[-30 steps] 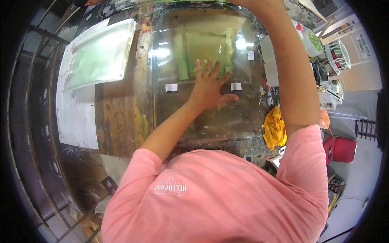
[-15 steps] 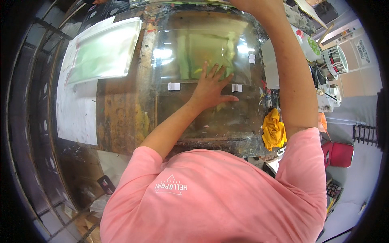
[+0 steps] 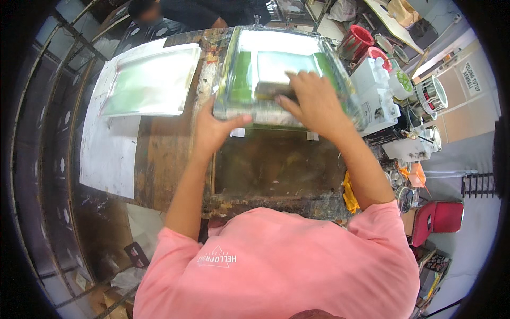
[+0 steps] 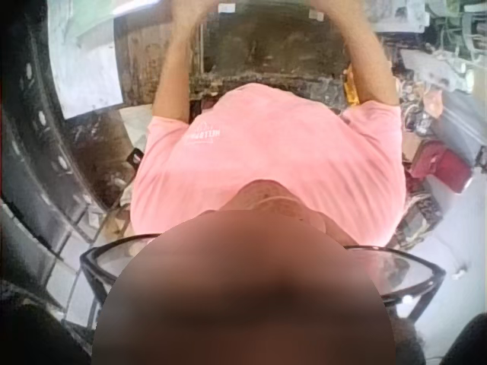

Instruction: The person repeatedly applies green ink to a screen printing frame using a squeegee and pulls it across to print a flower design onto white fabric. The person lifts the frame to reveal the printed design and places it aside, then repeats the process on a new piece of fabric.

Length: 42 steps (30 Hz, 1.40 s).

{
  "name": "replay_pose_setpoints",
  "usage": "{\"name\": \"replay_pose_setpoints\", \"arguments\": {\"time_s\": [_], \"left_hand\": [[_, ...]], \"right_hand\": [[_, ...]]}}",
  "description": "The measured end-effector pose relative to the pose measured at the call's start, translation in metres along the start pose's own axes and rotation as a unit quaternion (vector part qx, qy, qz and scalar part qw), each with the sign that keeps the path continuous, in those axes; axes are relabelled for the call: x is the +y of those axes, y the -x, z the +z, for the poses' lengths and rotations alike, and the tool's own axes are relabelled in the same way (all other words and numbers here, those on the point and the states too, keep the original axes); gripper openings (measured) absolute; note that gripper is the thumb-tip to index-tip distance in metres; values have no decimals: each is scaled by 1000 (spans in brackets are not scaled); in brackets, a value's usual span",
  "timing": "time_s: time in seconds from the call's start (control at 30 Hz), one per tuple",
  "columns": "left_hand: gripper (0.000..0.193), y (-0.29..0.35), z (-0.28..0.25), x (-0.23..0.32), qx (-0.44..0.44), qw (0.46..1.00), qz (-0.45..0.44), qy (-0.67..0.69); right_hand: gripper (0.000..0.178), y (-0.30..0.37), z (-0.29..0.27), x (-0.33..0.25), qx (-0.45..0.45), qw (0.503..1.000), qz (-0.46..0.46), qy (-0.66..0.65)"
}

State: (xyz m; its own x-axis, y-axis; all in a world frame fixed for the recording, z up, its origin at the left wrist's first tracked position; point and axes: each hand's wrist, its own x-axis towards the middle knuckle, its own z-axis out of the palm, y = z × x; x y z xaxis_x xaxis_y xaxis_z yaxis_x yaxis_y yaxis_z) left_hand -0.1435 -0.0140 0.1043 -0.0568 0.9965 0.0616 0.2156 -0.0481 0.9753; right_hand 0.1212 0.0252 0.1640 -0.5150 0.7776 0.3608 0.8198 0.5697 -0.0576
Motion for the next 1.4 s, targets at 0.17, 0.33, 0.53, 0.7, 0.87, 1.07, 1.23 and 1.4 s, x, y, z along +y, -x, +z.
{"name": "replay_pose_setpoints", "arguments": {"time_s": [0.17,0.33,0.53,0.7,0.87,1.07,1.23,1.4], "left_hand": [[112,26,11,-92,37,969,50,-237],[120,34,14,-109,59,946,99,-303],[118,34,12,-108,58,938,119,-320],[112,32,15,-107,75,913,130,-379],[108,34,12,-101,54,918,107,-378],[112,35,11,-100,58,917,138,-370],[112,31,11,-97,58,915,140,-374],[112,32,11,-103,75,920,138,-358]], "right_hand": [[28,30,44,18,-82,992,-16,-95],[36,5,16,44,-185,950,78,-237],[34,10,26,35,-245,927,47,-279],[33,58,63,-6,-157,977,50,-136],[32,72,87,-18,-68,996,29,-58],[34,8,129,41,-33,999,29,-12],[38,-68,158,104,-2,999,25,20],[53,-123,125,137,-174,982,20,-68]]}}
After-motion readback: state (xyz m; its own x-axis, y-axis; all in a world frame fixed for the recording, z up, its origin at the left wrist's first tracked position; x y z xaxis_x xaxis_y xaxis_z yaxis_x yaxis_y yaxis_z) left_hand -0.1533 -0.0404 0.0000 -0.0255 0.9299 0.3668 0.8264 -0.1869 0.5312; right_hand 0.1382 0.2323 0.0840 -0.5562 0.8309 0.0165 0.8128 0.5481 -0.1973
